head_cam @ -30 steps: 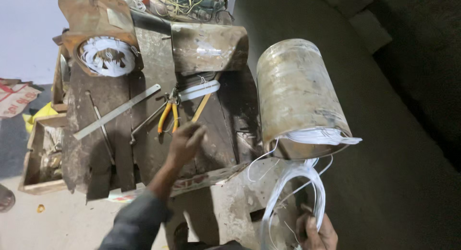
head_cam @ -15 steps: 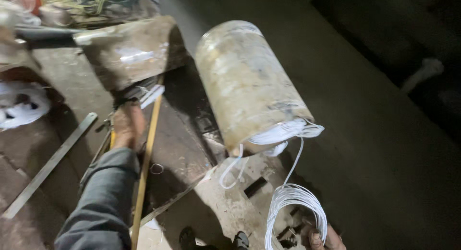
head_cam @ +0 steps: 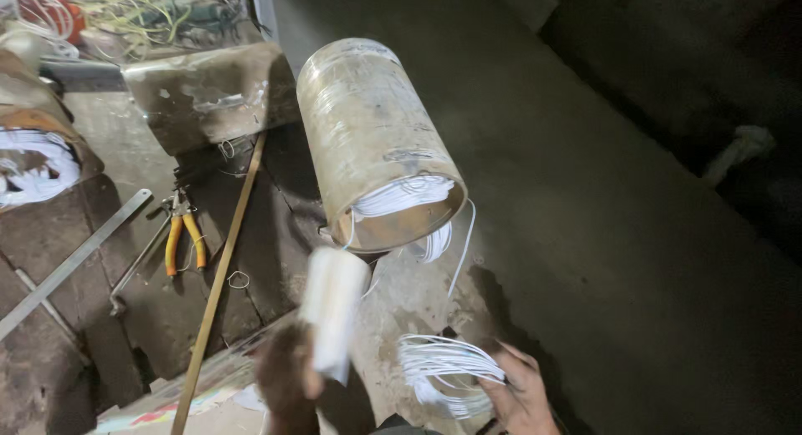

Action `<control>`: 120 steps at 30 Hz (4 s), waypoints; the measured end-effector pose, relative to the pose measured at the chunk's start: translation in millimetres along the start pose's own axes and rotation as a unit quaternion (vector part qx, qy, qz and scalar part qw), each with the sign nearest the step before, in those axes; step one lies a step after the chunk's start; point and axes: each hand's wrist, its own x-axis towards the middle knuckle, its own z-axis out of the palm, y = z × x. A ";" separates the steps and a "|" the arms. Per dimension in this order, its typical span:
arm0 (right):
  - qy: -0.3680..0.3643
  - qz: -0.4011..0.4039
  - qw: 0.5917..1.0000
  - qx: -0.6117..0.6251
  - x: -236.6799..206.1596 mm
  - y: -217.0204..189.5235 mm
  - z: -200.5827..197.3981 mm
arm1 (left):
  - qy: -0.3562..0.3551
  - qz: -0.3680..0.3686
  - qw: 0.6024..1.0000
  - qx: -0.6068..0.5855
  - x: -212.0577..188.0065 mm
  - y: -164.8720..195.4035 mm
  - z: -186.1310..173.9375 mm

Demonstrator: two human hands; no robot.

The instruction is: The person pulls white wire from a large plastic container, folds it into loops, and places it back inside. They then use a wooden stick to push and compact the wire within the container.

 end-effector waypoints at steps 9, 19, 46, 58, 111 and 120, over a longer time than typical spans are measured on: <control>-0.094 -0.114 0.988 0.041 65.2 -6.2 24.1 | -0.257 -0.496 0.573 -0.600 18.2 50.8 70.6; -0.044 0.024 0.998 0.031 69.6 23.4 34.0 | -0.234 -0.451 0.402 -0.762 33.1 51.5 124.8; 0.066 0.000 0.992 -0.109 56.7 -3.4 37.8 | -0.199 -0.406 0.717 -0.530 64.9 73.6 134.1; 0.043 0.040 0.988 -0.141 78.6 -37.9 38.0 | -0.312 -0.179 0.849 -0.387 117.1 48.1 116.8; 0.048 -0.043 0.990 -0.129 69.2 -3.5 38.9 | -0.167 -0.481 0.691 -0.513 109.8 78.4 122.5; 0.060 0.024 0.998 0.026 61.3 28.0 23.8 | -0.228 -0.400 0.775 -0.433 104.3 71.3 112.2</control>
